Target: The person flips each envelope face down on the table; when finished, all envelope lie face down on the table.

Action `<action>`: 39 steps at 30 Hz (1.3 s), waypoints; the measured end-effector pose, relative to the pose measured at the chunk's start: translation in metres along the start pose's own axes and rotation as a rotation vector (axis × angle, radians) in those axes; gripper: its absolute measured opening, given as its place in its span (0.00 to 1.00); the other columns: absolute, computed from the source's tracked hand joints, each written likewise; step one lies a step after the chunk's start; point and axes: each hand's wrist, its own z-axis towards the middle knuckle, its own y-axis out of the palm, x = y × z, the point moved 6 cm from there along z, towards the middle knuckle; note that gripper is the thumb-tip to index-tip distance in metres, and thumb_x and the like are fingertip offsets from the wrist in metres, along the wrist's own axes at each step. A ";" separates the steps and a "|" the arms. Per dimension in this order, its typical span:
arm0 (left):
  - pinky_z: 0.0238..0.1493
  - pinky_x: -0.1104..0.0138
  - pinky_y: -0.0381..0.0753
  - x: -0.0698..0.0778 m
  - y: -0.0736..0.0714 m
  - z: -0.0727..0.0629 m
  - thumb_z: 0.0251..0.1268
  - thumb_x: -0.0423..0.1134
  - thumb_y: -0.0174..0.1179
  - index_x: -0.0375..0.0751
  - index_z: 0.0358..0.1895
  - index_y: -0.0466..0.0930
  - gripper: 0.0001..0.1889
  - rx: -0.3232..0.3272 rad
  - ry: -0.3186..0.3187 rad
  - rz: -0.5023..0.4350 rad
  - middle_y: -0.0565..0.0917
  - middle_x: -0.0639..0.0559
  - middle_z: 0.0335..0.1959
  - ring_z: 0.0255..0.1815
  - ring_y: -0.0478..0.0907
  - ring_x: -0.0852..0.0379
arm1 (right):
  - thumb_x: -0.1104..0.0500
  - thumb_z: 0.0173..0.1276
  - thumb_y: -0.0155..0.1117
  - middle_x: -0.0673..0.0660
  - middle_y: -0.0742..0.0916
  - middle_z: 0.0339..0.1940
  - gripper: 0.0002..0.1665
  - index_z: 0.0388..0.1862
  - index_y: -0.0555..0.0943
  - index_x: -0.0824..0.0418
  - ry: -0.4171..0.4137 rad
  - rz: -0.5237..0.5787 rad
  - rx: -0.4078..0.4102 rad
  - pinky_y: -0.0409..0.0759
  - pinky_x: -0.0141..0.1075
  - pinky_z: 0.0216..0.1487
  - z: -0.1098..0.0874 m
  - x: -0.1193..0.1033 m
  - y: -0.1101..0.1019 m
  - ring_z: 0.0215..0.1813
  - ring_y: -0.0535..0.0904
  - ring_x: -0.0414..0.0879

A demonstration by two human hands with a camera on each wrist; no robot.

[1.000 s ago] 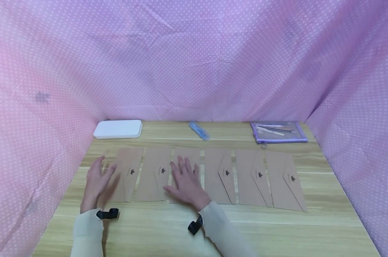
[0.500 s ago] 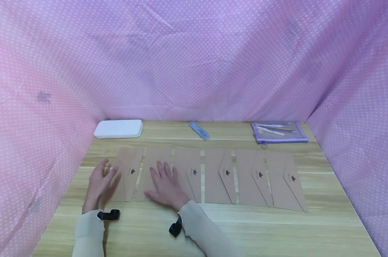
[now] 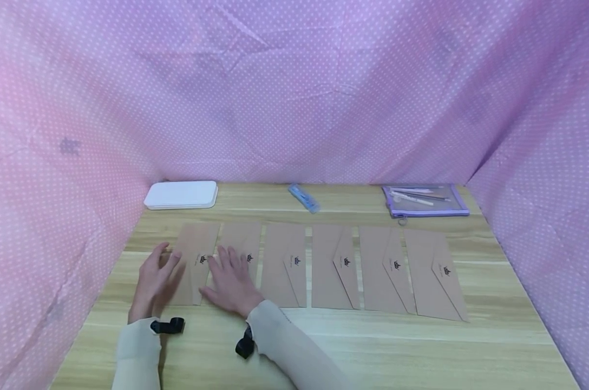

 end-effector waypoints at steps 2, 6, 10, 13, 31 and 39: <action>0.79 0.37 0.48 0.000 0.000 0.000 0.77 0.57 0.47 0.40 0.81 0.46 0.39 -0.007 -0.014 -0.004 0.53 0.32 0.80 0.82 0.47 0.33 | 0.32 0.73 0.50 0.60 0.58 0.83 0.43 0.80 0.58 0.49 0.010 -0.003 0.002 0.58 0.61 0.79 0.003 -0.003 0.000 0.84 0.52 0.60; 0.80 0.39 0.48 0.001 -0.001 0.000 0.78 0.56 0.46 0.40 0.80 0.48 0.37 -0.007 -0.020 -0.022 0.55 0.32 0.80 0.82 0.48 0.33 | 0.31 0.73 0.50 0.60 0.58 0.84 0.44 0.80 0.57 0.49 0.009 -0.024 0.000 0.58 0.59 0.80 0.009 -0.008 0.001 0.84 0.52 0.59; 0.80 0.41 0.50 0.003 -0.001 0.000 0.78 0.54 0.45 0.39 0.80 0.50 0.36 -0.011 -0.022 -0.057 0.57 0.33 0.79 0.81 0.51 0.34 | 0.31 0.73 0.49 0.60 0.57 0.84 0.44 0.81 0.57 0.49 -0.006 -0.049 -0.019 0.57 0.57 0.80 0.013 -0.013 0.003 0.84 0.50 0.59; 0.79 0.41 0.53 0.003 -0.001 0.000 0.79 0.54 0.45 0.41 0.80 0.50 0.35 -0.019 -0.031 -0.079 0.58 0.33 0.79 0.79 0.54 0.35 | 0.30 0.72 0.48 0.59 0.56 0.84 0.45 0.81 0.56 0.49 -0.009 -0.073 -0.040 0.57 0.57 0.81 0.015 -0.014 0.006 0.84 0.50 0.58; 0.80 0.43 0.52 0.009 -0.003 -0.005 0.80 0.52 0.42 0.41 0.79 0.52 0.32 -0.062 -0.080 -0.242 0.56 0.36 0.80 0.80 0.54 0.38 | 0.27 0.72 0.45 0.56 0.58 0.84 0.44 0.79 0.59 0.45 -0.007 -0.160 -0.080 0.55 0.54 0.81 0.019 -0.018 0.020 0.85 0.50 0.55; 0.61 0.67 0.63 0.003 -0.008 -0.006 0.79 0.47 0.41 0.53 0.52 0.77 0.14 0.007 -0.182 -0.745 0.74 0.62 0.55 0.59 0.65 0.60 | 0.25 0.72 0.40 0.55 0.55 0.85 0.45 0.81 0.55 0.44 -0.003 -0.199 -0.097 0.54 0.53 0.82 0.020 -0.020 0.026 0.85 0.48 0.54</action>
